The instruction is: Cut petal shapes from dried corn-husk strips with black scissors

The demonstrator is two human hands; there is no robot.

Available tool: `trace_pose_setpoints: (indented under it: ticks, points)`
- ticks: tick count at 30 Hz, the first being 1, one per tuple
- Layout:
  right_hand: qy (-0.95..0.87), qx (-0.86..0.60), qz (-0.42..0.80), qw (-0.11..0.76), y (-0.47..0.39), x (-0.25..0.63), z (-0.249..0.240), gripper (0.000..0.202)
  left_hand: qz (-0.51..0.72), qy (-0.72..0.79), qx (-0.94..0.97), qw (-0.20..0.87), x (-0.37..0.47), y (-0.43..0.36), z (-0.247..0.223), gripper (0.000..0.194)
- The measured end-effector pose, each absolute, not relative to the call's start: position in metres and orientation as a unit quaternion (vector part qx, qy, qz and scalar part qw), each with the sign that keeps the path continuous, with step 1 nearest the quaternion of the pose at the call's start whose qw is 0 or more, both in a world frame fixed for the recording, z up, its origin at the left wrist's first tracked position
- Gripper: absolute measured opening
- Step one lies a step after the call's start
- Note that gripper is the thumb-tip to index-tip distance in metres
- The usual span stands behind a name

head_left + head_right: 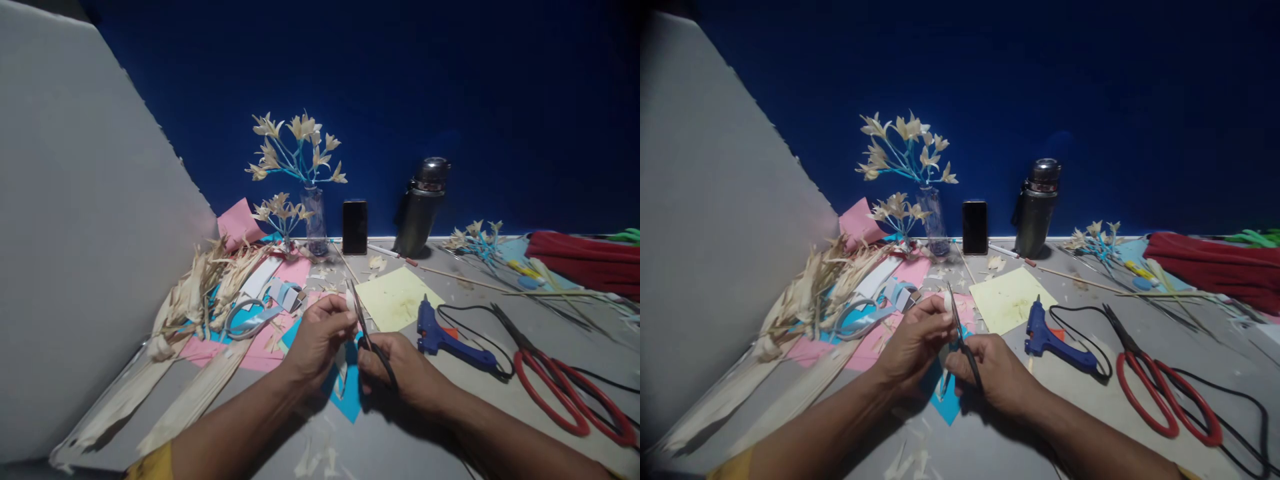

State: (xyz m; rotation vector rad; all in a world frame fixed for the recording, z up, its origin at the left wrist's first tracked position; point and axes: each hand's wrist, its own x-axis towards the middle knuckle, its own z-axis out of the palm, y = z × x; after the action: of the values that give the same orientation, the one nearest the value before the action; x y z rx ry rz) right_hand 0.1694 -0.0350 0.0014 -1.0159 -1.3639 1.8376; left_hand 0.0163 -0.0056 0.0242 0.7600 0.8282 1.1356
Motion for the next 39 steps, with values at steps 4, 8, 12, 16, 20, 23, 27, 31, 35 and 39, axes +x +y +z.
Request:
trace_pose_setpoints:
  ticks: [4, 8, 12, 16, 20, 23, 27, 31, 35, 39]
  points:
    - [-0.538, -0.387, 0.683, 0.307, -0.033, 0.1707, 0.0022, 0.046, 0.514, 0.386, 0.35, 0.682, 0.0162, -0.0066, 0.0275, 0.016]
    - [-0.541, -0.391, 0.681, 0.3, -0.0331, 0.1709, 0.0009, 0.045, 0.512, 0.385, 0.348, 0.684, 0.0163, -0.0065, 0.0279, 0.017]
    - [-0.531, -0.399, 0.684, 0.3, -0.0337, 0.1701, -0.0008, 0.042, 0.51, 0.384, 0.345, 0.688, 0.0152, -0.0056, 0.028, 0.018]
    - [-0.535, -0.404, 0.678, 0.301, -0.0338, 0.1699, 0.0002, 0.039, 0.51, 0.382, 0.344, 0.689, 0.0143, -0.0057, 0.0291, 0.018]
    - [-0.532, -0.405, 0.68, 0.3, -0.0349, 0.1705, 0.0034, 0.039, 0.509, 0.378, 0.341, 0.694, 0.0146, -0.006, 0.0285, 0.019]
    - [-0.537, -0.402, 0.677, 0.301, -0.0348, 0.171, 0.0048, 0.039, 0.507, 0.379, 0.339, 0.696, 0.0148, -0.0059, 0.0272, 0.019]
    - [-0.539, -0.403, 0.675, 0.304, -0.0334, 0.171, 0.006, 0.042, 0.505, 0.379, 0.337, 0.698, 0.0145, -0.0061, 0.0274, 0.019]
    - [-0.539, -0.41, 0.671, 0.303, -0.0333, 0.1709, 0.0076, 0.044, 0.503, 0.378, 0.331, 0.704, 0.014, -0.0069, 0.03, 0.019]
    - [-0.531, -0.407, 0.676, 0.309, -0.034, 0.1714, 0.0059, 0.048, 0.498, 0.37, 0.33, 0.712, 0.014, -0.0073, 0.033, 0.018]
    - [-0.531, -0.409, 0.674, 0.31, -0.0338, 0.1712, 0.0027, 0.05, 0.489, 0.368, 0.324, 0.721, 0.0143, -0.007, 0.0332, 0.019]
